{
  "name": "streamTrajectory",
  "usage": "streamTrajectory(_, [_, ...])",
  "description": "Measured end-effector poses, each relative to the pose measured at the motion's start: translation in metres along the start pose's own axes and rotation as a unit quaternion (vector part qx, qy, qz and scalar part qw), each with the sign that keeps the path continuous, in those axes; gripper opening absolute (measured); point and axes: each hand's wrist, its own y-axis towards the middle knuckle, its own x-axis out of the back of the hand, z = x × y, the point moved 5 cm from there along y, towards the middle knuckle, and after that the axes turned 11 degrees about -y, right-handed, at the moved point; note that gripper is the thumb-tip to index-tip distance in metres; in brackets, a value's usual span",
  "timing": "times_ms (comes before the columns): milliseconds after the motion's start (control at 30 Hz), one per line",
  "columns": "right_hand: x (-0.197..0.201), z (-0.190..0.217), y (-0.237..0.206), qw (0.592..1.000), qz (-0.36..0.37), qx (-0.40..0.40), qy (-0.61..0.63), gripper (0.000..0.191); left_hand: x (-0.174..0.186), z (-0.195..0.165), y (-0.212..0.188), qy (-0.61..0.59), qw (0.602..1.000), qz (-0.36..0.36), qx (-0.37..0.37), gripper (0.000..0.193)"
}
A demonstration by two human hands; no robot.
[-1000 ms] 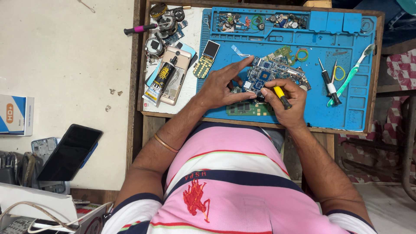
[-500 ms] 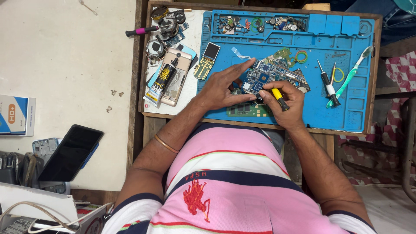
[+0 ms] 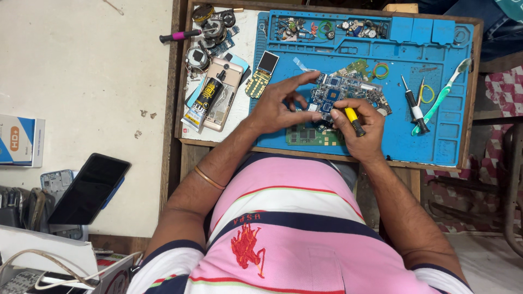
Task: The person works on a laptop motherboard placed on a blue repair mat, holding the board steady with one hand while using a yellow-handled screwdriver with the other to pry and unscrew small components and connectors. They reposition the board several times and continue working on different areas of it throughout the clip.
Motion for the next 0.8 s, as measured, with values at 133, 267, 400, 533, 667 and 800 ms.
streamTrajectory(133, [0.002, 0.002, -0.001, 1.0, -0.003, -0.006, 0.016, 0.015, 0.001, 0.017, 0.001, -0.155, 0.986, -0.036, 0.054, 0.052])
streamTrajectory(267, [0.004, 0.004, -0.001, 1.0, 0.005, -0.005, 0.02, 0.014, 0.005, 0.016, 0.002, -0.167, 0.985, -0.031, 0.043, 0.043])
streamTrajectory(400, [0.005, 0.006, -0.003, 1.0, 0.015, -0.004, 0.009, 0.014, 0.006, 0.017, 0.003, -0.161, 0.986, -0.023, 0.033, 0.039])
streamTrajectory(533, [0.003, 0.009, -0.002, 1.0, 0.02, 0.003, -0.001, 0.014, 0.006, 0.02, 0.004, -0.168, 0.985, -0.025, 0.033, 0.035])
streamTrajectory(667, [0.001, 0.012, -0.004, 0.999, 0.035, 0.009, -0.006, 0.014, 0.006, 0.023, 0.003, -0.204, 0.978, -0.024, 0.022, 0.03])
streamTrajectory(800, [0.0, 0.014, -0.005, 0.998, 0.053, 0.02, -0.025, 0.014, 0.006, 0.021, 0.005, -0.158, 0.987, -0.029, 0.022, 0.025])
